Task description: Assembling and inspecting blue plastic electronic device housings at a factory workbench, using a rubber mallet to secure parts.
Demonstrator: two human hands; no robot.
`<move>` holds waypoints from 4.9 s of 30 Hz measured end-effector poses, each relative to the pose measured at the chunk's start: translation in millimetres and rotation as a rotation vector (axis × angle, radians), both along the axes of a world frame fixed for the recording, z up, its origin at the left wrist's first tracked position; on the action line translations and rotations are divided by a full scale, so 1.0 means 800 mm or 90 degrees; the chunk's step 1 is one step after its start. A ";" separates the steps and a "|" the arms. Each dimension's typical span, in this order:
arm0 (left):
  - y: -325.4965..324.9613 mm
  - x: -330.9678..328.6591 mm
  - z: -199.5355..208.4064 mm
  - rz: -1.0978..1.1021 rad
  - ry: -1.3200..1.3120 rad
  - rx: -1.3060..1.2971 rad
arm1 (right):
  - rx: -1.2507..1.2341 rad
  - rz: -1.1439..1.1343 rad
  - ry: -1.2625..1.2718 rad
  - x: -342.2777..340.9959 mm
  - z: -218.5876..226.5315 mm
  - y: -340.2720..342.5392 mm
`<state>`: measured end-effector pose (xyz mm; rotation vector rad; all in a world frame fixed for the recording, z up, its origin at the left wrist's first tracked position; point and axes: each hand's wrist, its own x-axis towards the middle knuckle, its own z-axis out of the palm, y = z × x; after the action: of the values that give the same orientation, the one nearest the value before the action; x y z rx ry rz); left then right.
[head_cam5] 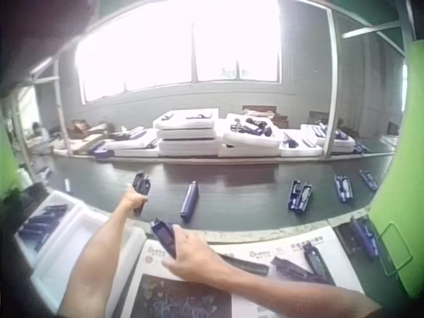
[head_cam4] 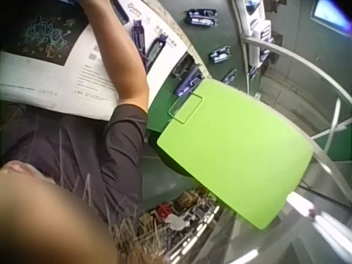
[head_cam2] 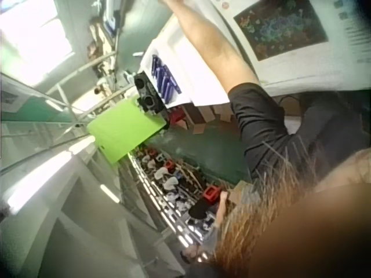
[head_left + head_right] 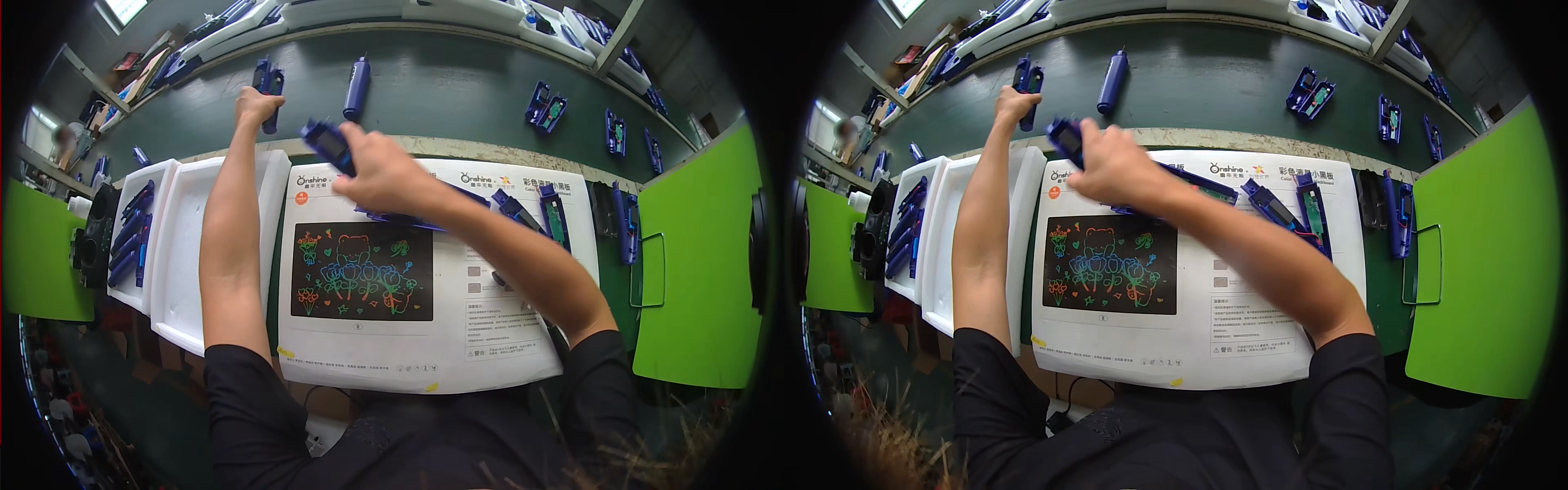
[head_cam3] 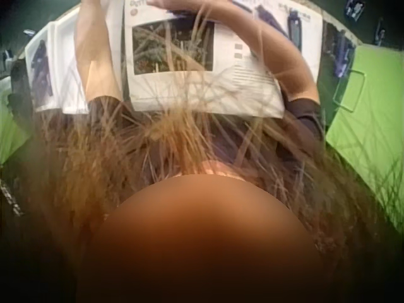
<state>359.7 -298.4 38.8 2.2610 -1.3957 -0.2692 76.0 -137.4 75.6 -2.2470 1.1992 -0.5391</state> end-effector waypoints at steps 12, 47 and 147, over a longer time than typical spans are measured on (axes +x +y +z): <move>0.330 -0.117 0.122 -0.161 0.530 -0.244 | -0.179 -0.032 0.190 0.059 -0.073 0.161; 0.533 -0.400 -0.020 -0.183 0.957 -0.310 | -0.143 -0.084 -0.401 -0.201 -0.068 0.343; 0.542 -0.330 -0.028 -0.506 0.836 -0.521 | 0.279 -0.020 -0.502 -0.254 -0.071 0.309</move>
<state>95.5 135.1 16.5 0.4742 -1.1470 -0.9708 -126.9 109.5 18.5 -1.4245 0.8243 -0.9497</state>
